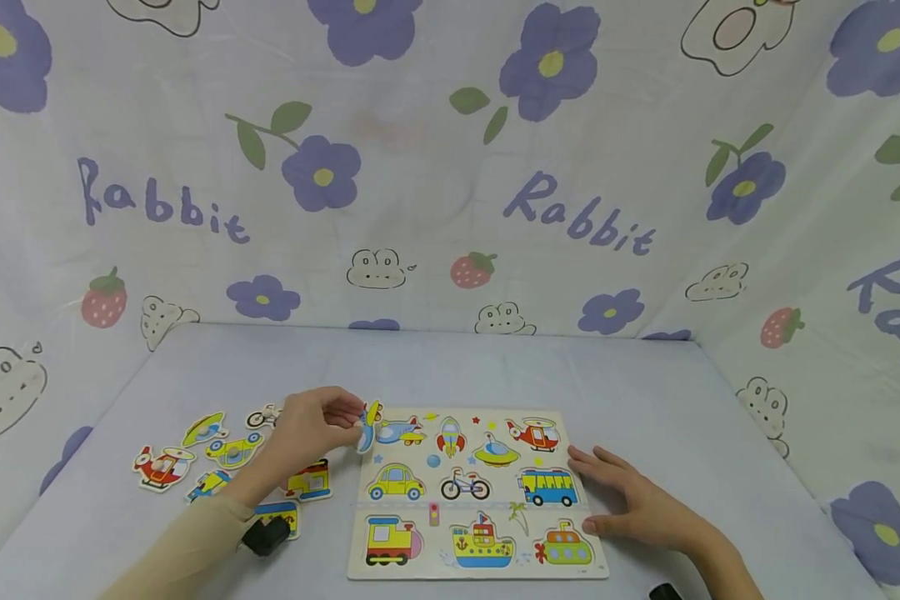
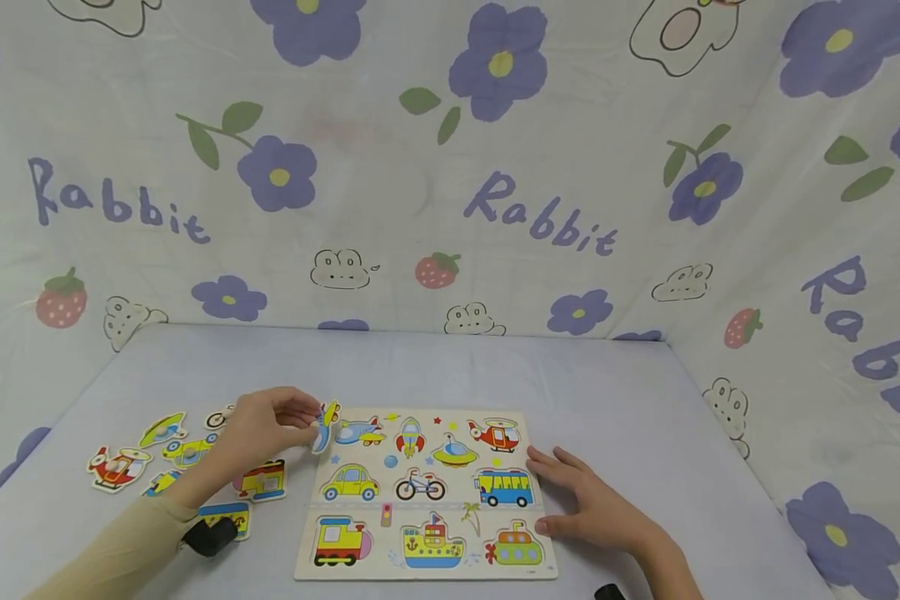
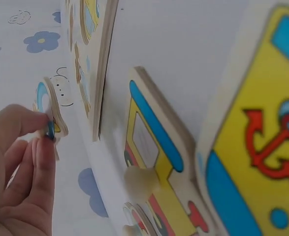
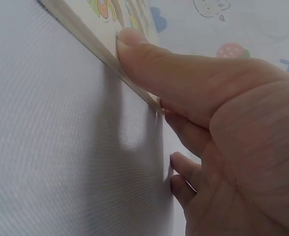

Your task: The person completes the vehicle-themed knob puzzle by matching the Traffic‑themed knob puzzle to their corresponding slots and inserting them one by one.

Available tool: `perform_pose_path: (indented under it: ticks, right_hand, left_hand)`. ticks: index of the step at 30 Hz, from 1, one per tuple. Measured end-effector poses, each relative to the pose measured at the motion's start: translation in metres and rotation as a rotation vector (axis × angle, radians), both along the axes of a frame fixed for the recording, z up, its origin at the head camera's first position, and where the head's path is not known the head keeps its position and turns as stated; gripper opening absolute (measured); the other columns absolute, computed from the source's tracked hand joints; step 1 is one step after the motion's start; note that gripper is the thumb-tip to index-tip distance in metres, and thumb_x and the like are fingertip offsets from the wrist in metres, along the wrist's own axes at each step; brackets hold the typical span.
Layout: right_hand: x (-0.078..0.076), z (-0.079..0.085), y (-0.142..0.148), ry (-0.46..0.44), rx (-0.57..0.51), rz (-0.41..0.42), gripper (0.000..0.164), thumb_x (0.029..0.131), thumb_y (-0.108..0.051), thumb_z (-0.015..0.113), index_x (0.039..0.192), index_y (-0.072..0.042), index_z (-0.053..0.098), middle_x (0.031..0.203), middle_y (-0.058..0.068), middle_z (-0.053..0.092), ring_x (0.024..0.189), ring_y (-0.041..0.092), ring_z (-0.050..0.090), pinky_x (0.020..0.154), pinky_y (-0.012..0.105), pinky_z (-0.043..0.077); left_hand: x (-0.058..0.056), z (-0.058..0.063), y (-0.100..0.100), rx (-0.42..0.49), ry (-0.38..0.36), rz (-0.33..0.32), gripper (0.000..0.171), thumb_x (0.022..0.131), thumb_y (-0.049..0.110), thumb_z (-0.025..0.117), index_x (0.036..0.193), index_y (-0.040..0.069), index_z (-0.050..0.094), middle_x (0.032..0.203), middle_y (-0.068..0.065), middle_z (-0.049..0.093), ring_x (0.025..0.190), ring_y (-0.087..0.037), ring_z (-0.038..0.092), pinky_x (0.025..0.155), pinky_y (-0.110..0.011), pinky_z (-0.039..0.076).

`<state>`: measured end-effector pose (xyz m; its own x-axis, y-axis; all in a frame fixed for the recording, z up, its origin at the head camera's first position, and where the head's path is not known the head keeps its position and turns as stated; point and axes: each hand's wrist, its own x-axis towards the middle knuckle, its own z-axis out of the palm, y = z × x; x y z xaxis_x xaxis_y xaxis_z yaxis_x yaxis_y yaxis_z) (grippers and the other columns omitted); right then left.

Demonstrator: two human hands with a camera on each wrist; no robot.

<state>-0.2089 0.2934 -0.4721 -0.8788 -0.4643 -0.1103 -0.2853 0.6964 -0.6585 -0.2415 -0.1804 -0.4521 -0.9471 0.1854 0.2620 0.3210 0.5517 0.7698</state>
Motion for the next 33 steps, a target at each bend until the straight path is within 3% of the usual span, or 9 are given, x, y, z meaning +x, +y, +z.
perform_pose_path:
  ticks: [14, 21, 27, 33]
  right_hand:
    - [0.000, 0.000, -0.001, -0.016, 0.009, -0.016, 0.084, 0.075, -0.047, 0.082, 0.147, -0.021, 0.048, 0.156, -0.006, 0.033, 0.146, 0.038, 0.010, 0.105, 0.071, 0.012]
    - [0.000, -0.001, -0.001, 0.014, 0.014, -0.004, 0.084, 0.075, -0.047, 0.082, 0.147, -0.020, 0.049, 0.155, -0.006, 0.035, 0.145, 0.039, 0.012, 0.105, 0.071, 0.013]
    - [-0.001, -0.001, -0.001, -0.008, 0.012, -0.025, 0.085, 0.074, -0.048, 0.083, 0.147, -0.022, 0.049, 0.155, -0.008, 0.034, 0.146, 0.037, 0.010, 0.105, 0.071, 0.013]
    - [-0.001, -0.002, -0.001, -0.021, 0.013, -0.034, 0.084, 0.074, -0.047, 0.083, 0.147, -0.024, 0.049, 0.156, -0.007, 0.033, 0.146, 0.037, 0.009, 0.104, 0.071, 0.013]
  left_hand:
    - [-0.015, 0.008, 0.017, -0.082, 0.032, -0.226, 0.025, 0.079, 0.001, 0.077, 0.103, 0.002, 0.070, 0.095, -0.004, 0.069, 0.079, -0.011, 0.064, 0.074, -0.025, 0.054]
    - [-0.027, 0.003, 0.023, -0.108, -0.009, -0.253, 0.028, 0.074, -0.001, 0.079, 0.100, 0.006, 0.071, 0.091, 0.000, 0.069, 0.077, -0.010, 0.064, 0.072, -0.024, 0.054]
    - [-0.030, 0.002, 0.030, -0.139, -0.066, -0.287, 0.026, 0.075, -0.004, 0.078, 0.098, 0.003, 0.070, 0.089, -0.004, 0.068, 0.075, -0.013, 0.063, 0.069, -0.025, 0.054]
    - [-0.030, -0.005, 0.036, -0.141, -0.124, -0.252, 0.024, 0.077, 0.000, 0.079, 0.098, 0.007, 0.071, 0.089, 0.001, 0.068, 0.077, -0.011, 0.064, 0.071, -0.024, 0.054]
